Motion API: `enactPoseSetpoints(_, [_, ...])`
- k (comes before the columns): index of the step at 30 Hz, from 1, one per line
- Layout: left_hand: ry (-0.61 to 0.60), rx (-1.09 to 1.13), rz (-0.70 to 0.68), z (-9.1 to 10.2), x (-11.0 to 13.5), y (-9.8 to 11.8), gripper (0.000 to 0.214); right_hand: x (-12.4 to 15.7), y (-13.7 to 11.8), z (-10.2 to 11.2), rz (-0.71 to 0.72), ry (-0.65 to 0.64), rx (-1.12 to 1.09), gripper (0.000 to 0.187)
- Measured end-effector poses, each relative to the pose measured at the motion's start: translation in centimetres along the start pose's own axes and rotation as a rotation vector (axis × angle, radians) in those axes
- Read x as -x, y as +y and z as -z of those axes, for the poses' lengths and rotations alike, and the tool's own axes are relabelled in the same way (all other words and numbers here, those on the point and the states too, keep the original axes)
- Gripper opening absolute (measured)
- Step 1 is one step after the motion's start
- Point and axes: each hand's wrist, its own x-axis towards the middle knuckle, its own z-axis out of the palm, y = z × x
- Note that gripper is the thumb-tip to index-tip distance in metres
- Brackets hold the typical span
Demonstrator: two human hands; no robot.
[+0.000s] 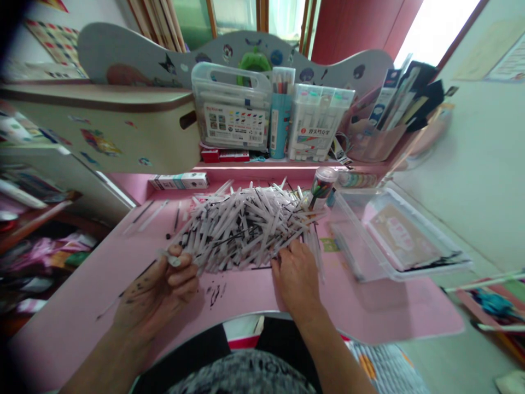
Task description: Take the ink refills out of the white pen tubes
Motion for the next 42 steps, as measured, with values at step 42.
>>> enactPoseSetpoints(42, [0.019,-0.534,-0.044,-1.1,-0.3,-1.0,0.024,2.4,-7.0,0.5,-0.072,0.006,-1.255,0.008])
